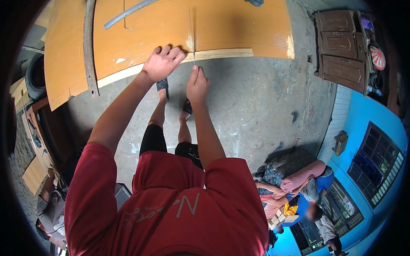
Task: Measuring and sawing a piece of wood.
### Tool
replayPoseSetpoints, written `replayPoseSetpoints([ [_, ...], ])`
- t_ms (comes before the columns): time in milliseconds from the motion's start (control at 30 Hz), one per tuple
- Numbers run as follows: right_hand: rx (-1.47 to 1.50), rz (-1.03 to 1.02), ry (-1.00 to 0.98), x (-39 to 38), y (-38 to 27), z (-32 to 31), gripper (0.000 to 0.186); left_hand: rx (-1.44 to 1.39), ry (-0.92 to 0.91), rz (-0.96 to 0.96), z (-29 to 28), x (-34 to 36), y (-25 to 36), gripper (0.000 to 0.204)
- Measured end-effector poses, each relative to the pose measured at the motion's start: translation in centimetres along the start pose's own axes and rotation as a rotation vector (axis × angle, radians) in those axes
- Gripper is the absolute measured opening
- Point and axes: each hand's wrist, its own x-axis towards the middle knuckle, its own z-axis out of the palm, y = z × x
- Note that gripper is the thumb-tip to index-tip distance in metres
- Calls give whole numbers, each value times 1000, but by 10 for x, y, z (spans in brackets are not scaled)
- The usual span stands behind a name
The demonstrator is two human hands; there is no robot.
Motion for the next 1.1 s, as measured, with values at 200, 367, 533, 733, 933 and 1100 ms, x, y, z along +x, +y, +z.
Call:
replayPoseSetpoints([
  [200, -10, 28, 10, -4, 4, 4, 37, 0, -13, -15, -1, -2, 1, 26],
  [367, 33, -67, 1, 1, 27, 6, 35, -4, -12, -7, -3, 3, 3, 26],
  [533, 16, 28, -2, -49, 49, 3, 34, 8, -12, -5, 2, -2, 3, 27],
  [733, -1, 39, 5, -91, 69, -15, 42, -18, 3, -1, -1, 0, 1, 28],
  [933, 41, 172, -69, -139, 83, -34, 41, -9, 3, 1, -2, -1, -1, 27],
  [1100, 123, 16, -17, -74, 67, -18, 37, -5, 27, 18, 1, 3, 2, 26],
])
